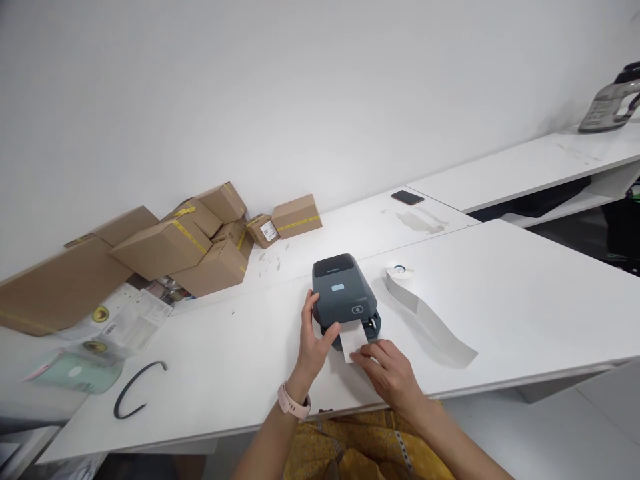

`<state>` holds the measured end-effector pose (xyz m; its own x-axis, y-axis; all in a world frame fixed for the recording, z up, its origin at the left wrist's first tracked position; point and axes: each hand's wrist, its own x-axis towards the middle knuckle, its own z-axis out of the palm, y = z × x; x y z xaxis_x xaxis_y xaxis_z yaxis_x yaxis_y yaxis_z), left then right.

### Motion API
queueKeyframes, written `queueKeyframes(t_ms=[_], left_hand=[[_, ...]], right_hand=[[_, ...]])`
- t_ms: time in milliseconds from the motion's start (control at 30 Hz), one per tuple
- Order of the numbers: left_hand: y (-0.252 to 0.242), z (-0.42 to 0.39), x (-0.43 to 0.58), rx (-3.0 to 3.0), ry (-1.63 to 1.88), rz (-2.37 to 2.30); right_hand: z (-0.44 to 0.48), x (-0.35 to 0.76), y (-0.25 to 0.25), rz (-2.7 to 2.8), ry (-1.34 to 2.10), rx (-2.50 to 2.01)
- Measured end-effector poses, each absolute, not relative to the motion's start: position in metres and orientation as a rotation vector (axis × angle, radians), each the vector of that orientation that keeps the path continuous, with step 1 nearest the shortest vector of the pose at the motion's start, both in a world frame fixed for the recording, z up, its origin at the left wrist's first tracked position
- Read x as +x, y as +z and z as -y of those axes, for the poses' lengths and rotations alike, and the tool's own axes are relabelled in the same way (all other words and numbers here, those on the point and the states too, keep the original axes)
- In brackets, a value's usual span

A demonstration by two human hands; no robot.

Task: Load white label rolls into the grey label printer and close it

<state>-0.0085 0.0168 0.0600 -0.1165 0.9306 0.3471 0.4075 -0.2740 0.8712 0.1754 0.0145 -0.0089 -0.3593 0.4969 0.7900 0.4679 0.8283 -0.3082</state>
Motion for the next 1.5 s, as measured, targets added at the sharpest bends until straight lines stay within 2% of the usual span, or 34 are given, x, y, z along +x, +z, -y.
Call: queueKeyframes(t_ms=[400,833,933,1033,1100,1167,1300,1500], left_hand=[[0.022,-0.014,-0.012,1.619,1.451,-1.405],[0.012,-0.013,-0.014,1.590,1.457,-1.362],[0.010,-0.010,-0.012,1.531,1.444,-1.372],[0.010,-0.013,-0.005,1.394,1.495,-1.363],[0.011,-0.018,0.001,1.291,1.581,-1.362],[0.012,-0.024,0.008,1.212,1.661,-1.391],[0.012,-0.030,0.018,0.994,1.686,-1.384],[0.008,-0.032,0.020,0.826,1.595,-1.322]], right_hand=[[-0.013,0.176,-0.017,2.038,-0.112,-0.657],[-0.006,0.182,-0.022,1.975,-0.019,-0.647],[-0.014,0.179,-0.012,1.625,0.208,-0.895],[-0.041,0.168,0.006,1.215,0.776,-1.205],[-0.061,0.161,0.018,1.056,1.162,-1.261],[-0.074,0.157,0.025,0.986,1.386,-1.243],[-0.081,0.159,0.030,0.904,1.538,-1.202],[-0.080,0.162,0.031,0.884,1.575,-1.215]])
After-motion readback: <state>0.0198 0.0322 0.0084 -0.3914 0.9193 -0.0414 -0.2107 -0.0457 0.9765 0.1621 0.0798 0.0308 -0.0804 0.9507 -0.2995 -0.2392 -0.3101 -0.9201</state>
